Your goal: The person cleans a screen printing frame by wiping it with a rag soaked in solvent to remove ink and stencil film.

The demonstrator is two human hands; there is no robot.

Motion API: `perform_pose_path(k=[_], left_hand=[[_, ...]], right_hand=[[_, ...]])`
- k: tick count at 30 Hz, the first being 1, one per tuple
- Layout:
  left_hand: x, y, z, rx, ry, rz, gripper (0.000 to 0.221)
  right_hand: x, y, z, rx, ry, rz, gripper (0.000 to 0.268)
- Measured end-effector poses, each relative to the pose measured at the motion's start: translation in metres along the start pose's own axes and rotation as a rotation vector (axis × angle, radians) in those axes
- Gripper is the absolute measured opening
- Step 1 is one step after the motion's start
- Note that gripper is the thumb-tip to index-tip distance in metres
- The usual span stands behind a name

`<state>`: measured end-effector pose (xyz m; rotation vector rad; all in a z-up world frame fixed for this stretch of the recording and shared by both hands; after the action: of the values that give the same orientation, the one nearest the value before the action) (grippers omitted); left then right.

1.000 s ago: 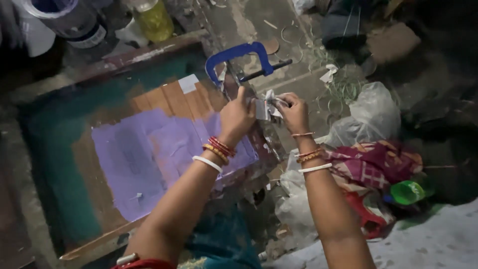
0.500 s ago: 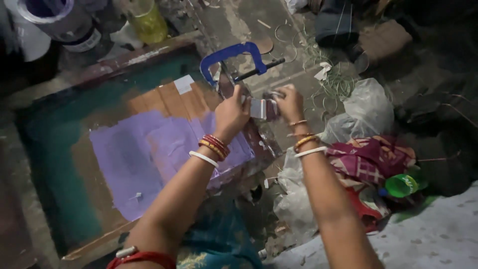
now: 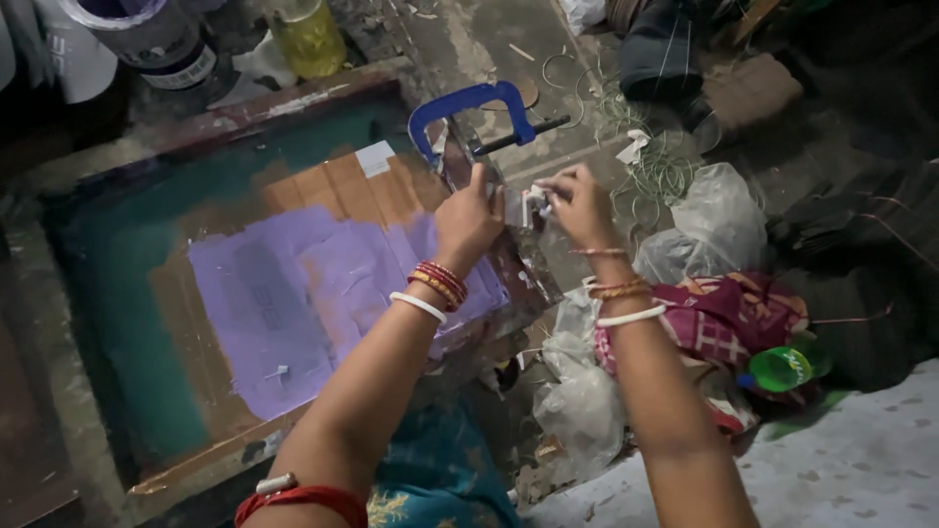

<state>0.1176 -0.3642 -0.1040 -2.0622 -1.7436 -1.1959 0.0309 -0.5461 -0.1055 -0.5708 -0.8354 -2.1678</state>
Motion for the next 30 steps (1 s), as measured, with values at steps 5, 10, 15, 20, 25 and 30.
perform_pose_path(k=[5, 10, 15, 20, 25, 30], left_hand=[[-0.003, 0.000, 0.003, -0.006, -0.022, -0.029, 0.037], [-0.007, 0.003, 0.006, -0.033, -0.046, -0.029, 0.035], [-0.006, 0.000, 0.005, -0.061, -0.072, -0.051, 0.033], [-0.006, 0.004, 0.006, -0.027, -0.064, -0.031, 0.036], [-0.013, -0.002, 0.010, -0.035, -0.065, -0.014, 0.036], [-0.013, 0.002, 0.012, -0.044, -0.088, -0.061, 0.037]], right_hand=[[0.010, -0.056, 0.021, -0.002, 0.066, -0.126, 0.017], [-0.009, -0.037, -0.018, -0.038, 0.187, -0.180, 0.015], [-0.012, -0.010, 0.000, -0.010, 0.167, -0.191, 0.013], [-0.005, -0.063, -0.012, 0.026, 0.269, -0.242, 0.016], [-0.014, -0.024, -0.012, -0.020, 0.226, -0.246, 0.013], [-0.004, -0.048, -0.013, -0.124, 0.267, -0.243, 0.014]])
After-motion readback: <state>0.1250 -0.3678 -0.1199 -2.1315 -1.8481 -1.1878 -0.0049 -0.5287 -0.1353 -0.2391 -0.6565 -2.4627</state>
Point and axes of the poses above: each hand's wrist, its own y-axis towards the middle knuckle, its own x-axis out of the back of the hand, z = x × y, the point moved 5 cm from there along y, towards the middle knuckle, and after that the axes turned 15 degrees about -z, right-handed, at the moved point
